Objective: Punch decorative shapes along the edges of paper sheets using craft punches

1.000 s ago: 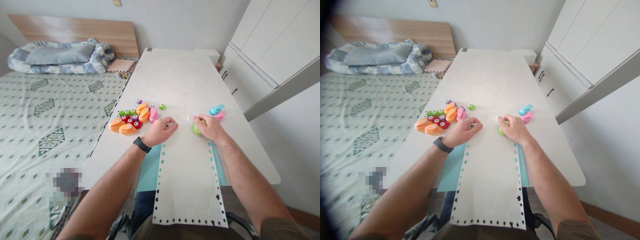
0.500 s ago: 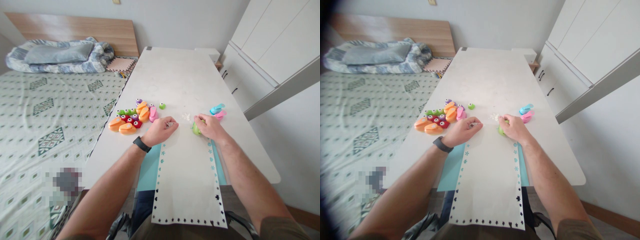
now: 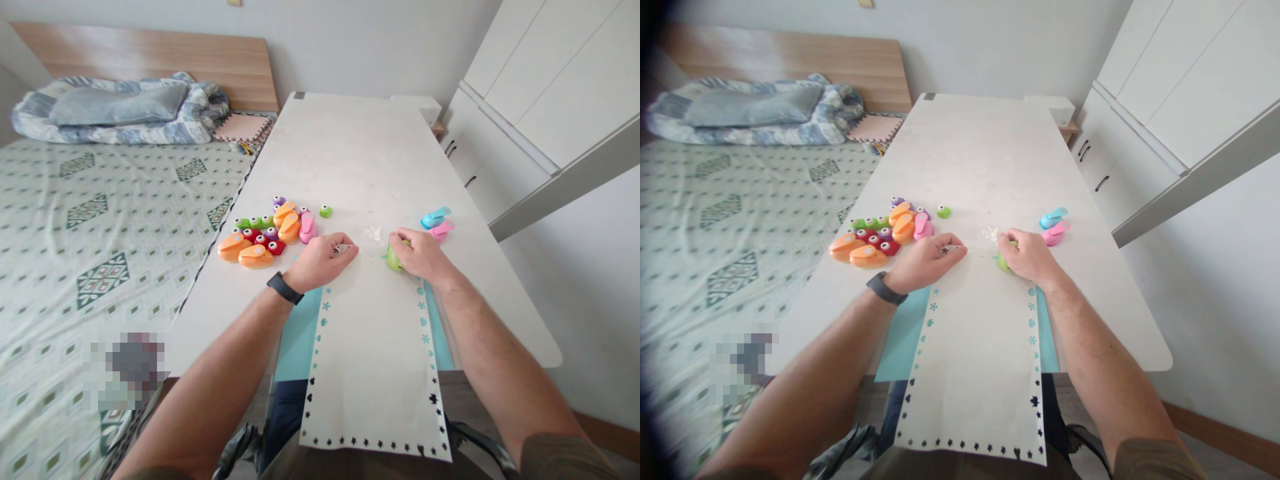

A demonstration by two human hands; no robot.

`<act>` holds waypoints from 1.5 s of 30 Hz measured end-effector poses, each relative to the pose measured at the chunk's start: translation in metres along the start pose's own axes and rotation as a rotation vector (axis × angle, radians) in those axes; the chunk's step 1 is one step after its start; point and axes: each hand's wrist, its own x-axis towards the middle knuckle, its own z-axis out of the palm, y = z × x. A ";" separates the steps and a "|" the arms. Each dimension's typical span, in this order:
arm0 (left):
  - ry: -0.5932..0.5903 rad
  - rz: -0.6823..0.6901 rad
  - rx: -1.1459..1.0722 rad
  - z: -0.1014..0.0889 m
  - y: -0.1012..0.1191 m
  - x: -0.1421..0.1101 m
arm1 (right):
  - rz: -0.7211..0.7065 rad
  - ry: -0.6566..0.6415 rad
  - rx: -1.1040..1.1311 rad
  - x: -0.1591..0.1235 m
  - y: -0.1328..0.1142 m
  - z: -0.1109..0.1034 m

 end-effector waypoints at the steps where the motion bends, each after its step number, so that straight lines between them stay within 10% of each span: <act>1: -0.001 0.001 0.001 0.000 0.000 0.000 | -0.001 -0.002 -0.004 0.000 0.000 0.000; 45: -0.025 0.029 0.007 0.002 -0.004 0.000 | 0.009 -0.004 -0.015 0.000 0.003 0.005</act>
